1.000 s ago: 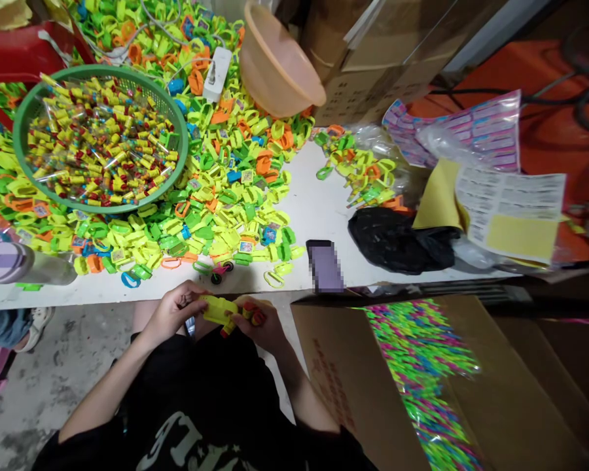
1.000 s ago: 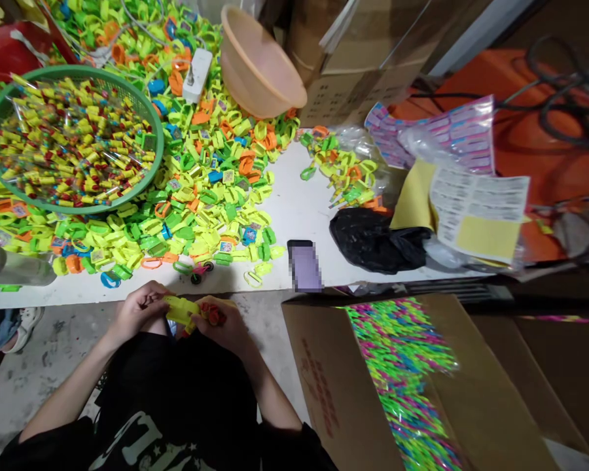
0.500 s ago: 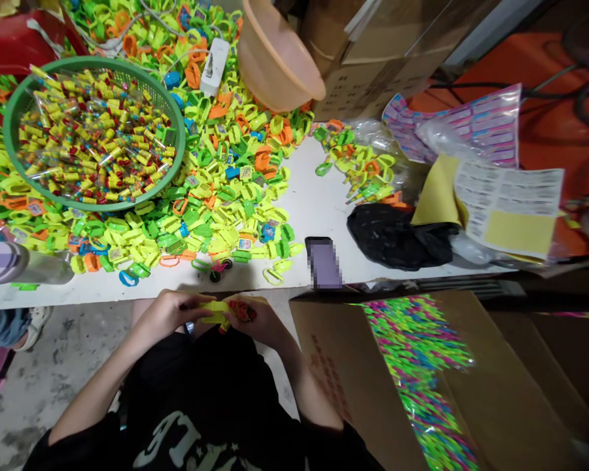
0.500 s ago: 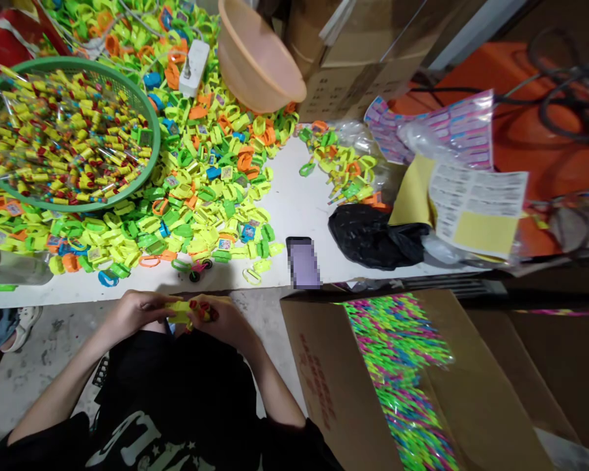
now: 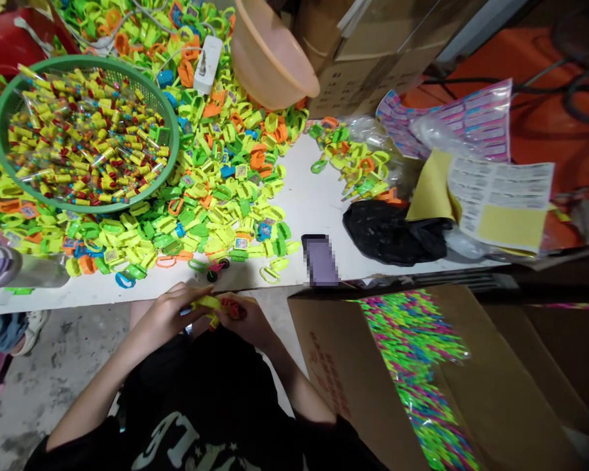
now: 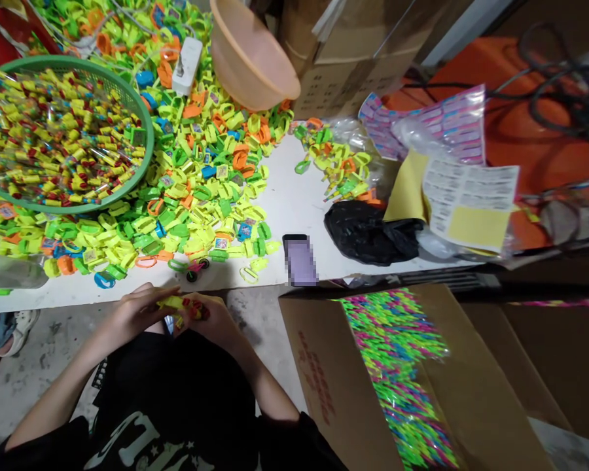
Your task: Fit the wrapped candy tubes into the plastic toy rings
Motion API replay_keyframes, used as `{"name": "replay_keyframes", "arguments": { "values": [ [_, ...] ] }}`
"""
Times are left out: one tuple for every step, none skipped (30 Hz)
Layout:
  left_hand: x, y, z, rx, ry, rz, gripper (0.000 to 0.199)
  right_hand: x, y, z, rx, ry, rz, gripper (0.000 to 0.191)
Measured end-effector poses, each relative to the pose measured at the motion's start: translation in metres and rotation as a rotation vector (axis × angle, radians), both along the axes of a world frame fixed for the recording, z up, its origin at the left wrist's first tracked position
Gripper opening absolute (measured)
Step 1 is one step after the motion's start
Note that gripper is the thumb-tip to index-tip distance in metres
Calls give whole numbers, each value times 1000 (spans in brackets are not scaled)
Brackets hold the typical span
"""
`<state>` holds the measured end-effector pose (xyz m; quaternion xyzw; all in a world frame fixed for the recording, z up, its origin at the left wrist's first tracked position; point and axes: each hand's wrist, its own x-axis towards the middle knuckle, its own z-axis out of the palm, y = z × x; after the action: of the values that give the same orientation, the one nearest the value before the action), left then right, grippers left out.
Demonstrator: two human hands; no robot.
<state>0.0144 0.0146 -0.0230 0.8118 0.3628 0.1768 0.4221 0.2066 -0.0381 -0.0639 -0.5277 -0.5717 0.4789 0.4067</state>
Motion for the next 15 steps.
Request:
{"name": "replay_keyframes", "arguments": {
  "values": [
    [-1,-1,-1,7,5,1,45,-1,0,0,2,0,-16,21],
    [-2,-1,-1,9,6,4,46,-2,0,0,9,-5,-35,20],
    [-2,-1,-1,9,1,11,47,-3,-1,-1,14,-13,-58,19],
    [-3,-1,-2,8,-7,25,47,-4,-2,-2,20,-21,-82,17],
    [-4,-1,-2,5,-16,45,45,-6,-3,-3,31,-24,-111,16],
    [-4,0,-3,-1,-27,74,42,-8,-5,-5,44,-24,-139,14],
    [-4,0,-3,-10,-39,112,40,-10,-6,-6,62,-21,-160,13],
    [-3,0,-4,-27,-46,155,38,-12,-7,-8,84,-17,-171,12],
    [-3,1,-4,-50,-51,199,37,-14,-8,-9,108,-16,-173,11],
    [-3,1,-5,-78,-63,233,37,-15,-8,-11,131,-17,-172,11],
    [-2,2,-6,-112,-82,249,38,-16,-9,-12,149,-20,-166,10],
    [-2,4,-6,-153,-105,251,38,-17,-9,-12,164,-21,-162,10],
    [-2,5,-6,-196,-131,245,39,-17,-9,-13,176,-18,-167,10],
    [-3,7,-6,-237,-159,239,38,-17,-9,-14,182,-13,-175,9],
    [-3,9,-5,-268,-186,236,36,-16,-10,-15,185,-3,-179,9]
  ]
}}
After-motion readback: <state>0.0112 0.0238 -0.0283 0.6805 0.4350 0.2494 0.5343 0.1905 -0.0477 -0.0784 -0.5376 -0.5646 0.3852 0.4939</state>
